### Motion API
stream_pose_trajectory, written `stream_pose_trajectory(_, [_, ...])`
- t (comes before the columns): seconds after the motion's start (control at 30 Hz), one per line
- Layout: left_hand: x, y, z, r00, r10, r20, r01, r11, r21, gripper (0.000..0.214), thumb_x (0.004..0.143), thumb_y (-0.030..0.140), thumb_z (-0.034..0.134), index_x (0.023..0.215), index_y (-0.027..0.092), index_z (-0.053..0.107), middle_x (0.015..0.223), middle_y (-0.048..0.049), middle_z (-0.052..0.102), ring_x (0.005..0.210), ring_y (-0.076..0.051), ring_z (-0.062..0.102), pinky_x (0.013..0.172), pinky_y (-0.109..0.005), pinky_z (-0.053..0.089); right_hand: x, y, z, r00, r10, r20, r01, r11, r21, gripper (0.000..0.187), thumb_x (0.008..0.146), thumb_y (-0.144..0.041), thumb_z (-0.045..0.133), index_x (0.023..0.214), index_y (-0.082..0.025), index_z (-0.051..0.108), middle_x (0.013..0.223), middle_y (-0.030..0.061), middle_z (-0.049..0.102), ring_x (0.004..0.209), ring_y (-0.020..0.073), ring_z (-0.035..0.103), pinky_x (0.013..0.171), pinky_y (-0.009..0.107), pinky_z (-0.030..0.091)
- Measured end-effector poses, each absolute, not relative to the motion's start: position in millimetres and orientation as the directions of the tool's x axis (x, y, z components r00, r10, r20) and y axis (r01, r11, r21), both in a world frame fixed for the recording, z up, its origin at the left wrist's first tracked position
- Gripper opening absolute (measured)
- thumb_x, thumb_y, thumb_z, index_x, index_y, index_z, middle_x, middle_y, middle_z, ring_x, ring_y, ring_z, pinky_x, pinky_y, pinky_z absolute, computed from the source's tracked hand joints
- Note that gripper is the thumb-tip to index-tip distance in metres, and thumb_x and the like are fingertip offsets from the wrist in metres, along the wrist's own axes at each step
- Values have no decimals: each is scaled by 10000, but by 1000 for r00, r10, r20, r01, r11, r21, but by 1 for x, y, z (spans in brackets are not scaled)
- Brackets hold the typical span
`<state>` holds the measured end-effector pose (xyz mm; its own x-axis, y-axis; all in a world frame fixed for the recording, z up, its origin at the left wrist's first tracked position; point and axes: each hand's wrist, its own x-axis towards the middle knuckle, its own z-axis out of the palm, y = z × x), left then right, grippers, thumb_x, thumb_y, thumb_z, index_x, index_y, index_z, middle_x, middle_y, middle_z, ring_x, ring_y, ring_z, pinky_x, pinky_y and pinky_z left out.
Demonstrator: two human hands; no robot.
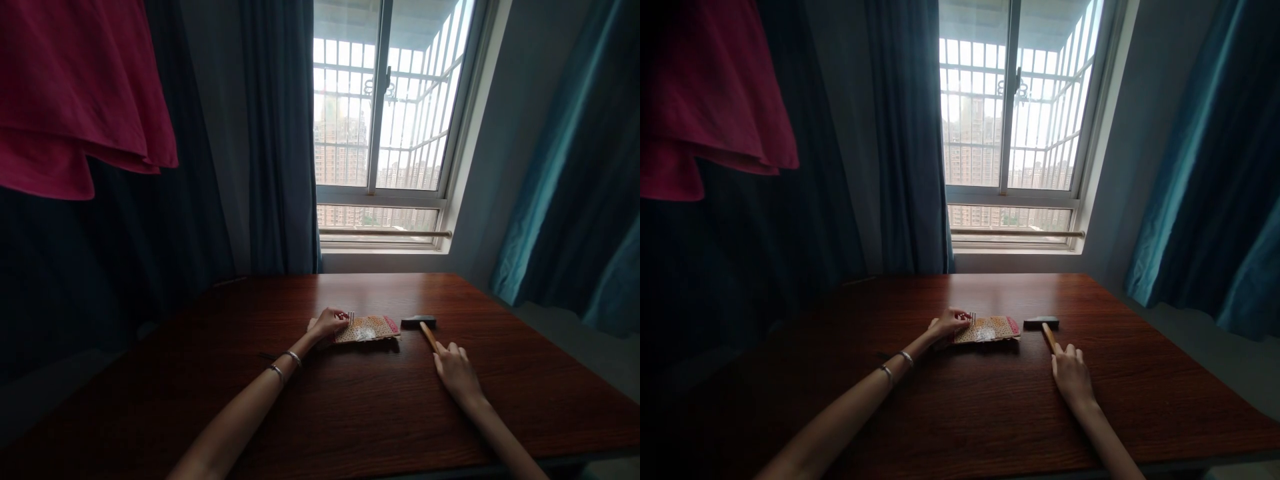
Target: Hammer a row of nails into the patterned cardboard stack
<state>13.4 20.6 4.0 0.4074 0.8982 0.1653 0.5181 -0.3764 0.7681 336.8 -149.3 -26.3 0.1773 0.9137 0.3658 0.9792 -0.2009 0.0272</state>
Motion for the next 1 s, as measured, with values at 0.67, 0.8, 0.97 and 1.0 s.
stream_pose_trajectory(0.67, [14,18,10,423,900,107,471,-319,823,352,583,378,671,793,101,721,750,-50,676,703,-172,575,623,-232,389,336,-151,-24,172,913,369,980,-195,26,363,867,-249,359,1139,-149,578,847,125,552,824,226,505,699,295,369])
stream_pose_trajectory(0.8, [13,16,13,429,900,84,477,-304,825,357,590,385,672,803,102,721,779,-55,683,730,-178,581,647,-237,389,335,-151,-23,184,916,356,979,-203,15,364,868,-246,356,1143,-151,575,865,128,553,839,226,505,694,292,375])
stream_pose_trajectory(0.97, [13,18,11,437,894,96,477,-321,818,369,597,398,665,806,99,720,779,-61,682,734,-187,581,637,-243,386,335,-152,-22,188,920,345,979,-203,7,370,870,-248,349,1153,-153,568,866,125,555,844,225,507,696,290,383])
stream_pose_trajectory(1.0, [13,18,10,438,894,98,478,-324,816,368,600,398,662,809,100,720,776,-61,681,729,-187,581,632,-244,386,335,-152,-22,192,920,341,979,-206,3,370,869,-247,350,1152,-151,568,867,125,557,847,226,508,696,291,385])
